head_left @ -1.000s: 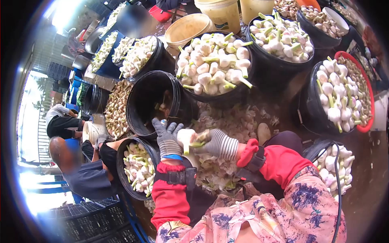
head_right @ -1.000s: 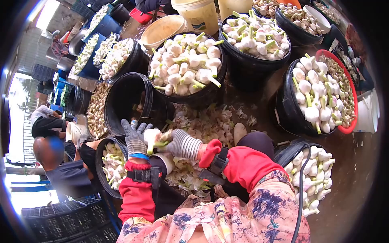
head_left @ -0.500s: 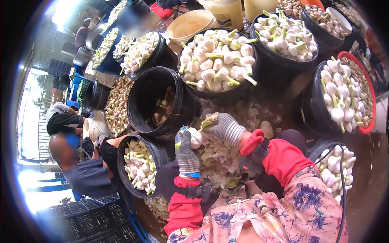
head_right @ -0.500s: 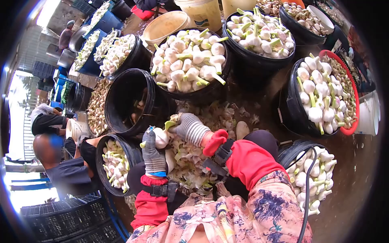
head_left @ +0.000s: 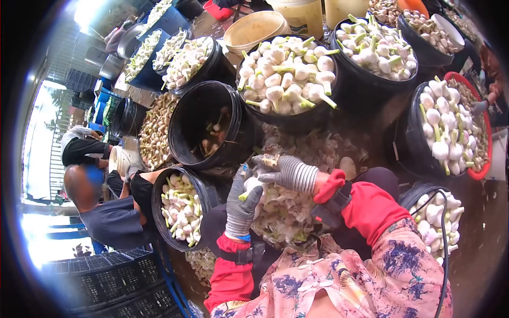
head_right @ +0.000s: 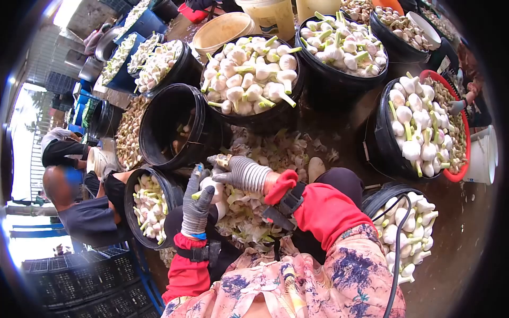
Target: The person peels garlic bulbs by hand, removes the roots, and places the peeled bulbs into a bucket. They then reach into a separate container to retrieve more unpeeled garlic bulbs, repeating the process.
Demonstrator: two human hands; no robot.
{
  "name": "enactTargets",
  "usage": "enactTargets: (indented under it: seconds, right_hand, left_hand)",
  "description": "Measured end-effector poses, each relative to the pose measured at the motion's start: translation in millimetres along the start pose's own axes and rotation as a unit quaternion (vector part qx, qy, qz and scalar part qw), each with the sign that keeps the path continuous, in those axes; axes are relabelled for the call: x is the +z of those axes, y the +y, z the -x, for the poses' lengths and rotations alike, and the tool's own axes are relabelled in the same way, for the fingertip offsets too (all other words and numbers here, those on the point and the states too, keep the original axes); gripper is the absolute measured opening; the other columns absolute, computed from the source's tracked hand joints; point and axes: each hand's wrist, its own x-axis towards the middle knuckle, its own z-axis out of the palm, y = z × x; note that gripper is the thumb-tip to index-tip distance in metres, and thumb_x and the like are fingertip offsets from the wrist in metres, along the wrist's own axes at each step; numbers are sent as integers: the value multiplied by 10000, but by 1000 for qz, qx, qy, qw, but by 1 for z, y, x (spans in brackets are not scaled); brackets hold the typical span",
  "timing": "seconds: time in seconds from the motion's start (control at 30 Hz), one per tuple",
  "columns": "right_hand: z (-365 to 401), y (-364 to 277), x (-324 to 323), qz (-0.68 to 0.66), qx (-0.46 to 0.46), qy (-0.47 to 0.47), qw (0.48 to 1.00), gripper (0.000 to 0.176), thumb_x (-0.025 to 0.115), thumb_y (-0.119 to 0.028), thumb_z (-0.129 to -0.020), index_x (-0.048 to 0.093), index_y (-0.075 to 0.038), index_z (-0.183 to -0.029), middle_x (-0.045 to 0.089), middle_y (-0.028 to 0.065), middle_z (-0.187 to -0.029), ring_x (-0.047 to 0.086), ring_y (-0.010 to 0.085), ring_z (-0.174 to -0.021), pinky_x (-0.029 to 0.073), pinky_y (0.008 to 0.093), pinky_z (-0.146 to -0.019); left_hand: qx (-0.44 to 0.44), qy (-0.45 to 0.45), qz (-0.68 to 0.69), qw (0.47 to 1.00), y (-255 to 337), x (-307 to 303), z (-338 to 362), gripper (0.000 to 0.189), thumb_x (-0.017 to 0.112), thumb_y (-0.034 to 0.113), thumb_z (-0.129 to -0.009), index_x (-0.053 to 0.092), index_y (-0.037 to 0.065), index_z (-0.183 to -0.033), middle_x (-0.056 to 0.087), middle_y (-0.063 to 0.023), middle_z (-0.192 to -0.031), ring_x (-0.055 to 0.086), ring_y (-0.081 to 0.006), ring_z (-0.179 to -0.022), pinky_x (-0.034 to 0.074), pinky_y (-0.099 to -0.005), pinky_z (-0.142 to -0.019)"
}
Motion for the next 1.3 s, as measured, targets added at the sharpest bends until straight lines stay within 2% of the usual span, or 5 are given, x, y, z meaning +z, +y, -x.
enactTargets:
  seconds: [0.6,0.8,1.0,1.1,1.3]
  right_hand:
    - [16,-65,-79,-434,-69,187,879,285,621,-59,-855,570,31,-1120,600,100,-1090,615,156,-932,490,270,-853]
    - [0,-45,-21,43,-248,68,965,441,779,-132,-683,612,-70,-1086,581,56,-1084,559,195,-1019,446,297,-904]
    - [12,-75,-12,185,-51,-97,977,205,661,-193,-744,652,-110,-931,644,112,-779,620,331,-759,498,377,-691]
    - [29,-22,25,330,-83,-289,895,179,629,-211,-752,668,-83,-871,648,149,-796,622,328,-782,488,396,-739]
    - [22,16,25,397,-42,-275,875,184,580,-106,-712,686,-22,-837,657,185,-789,649,350,-748,514,412,-615]
  left_hand:
    - [-80,111,559,818,-27,-20,-17,291,495,-19,-778,449,16,-1063,553,-77,-997,561,-180,-939,441,-268,-848]
    - [149,41,-442,884,-7,-6,-14,208,470,120,-888,522,44,-1075,581,-75,-1010,569,-196,-941,453,-322,-848]
    - [-188,104,459,862,-28,-17,-38,195,436,121,-936,535,32,-1079,627,-45,-966,599,-160,-893,477,-228,-767]
    - [-247,198,576,754,-8,-32,-56,163,508,265,-886,544,107,-869,528,-11,-723,483,-131,-589,375,-247,-485]
    - [-202,199,496,821,-13,-48,-120,404,534,365,-905,523,85,-1197,597,-77,-1157,583,-232,-1038,507,-363,-829]
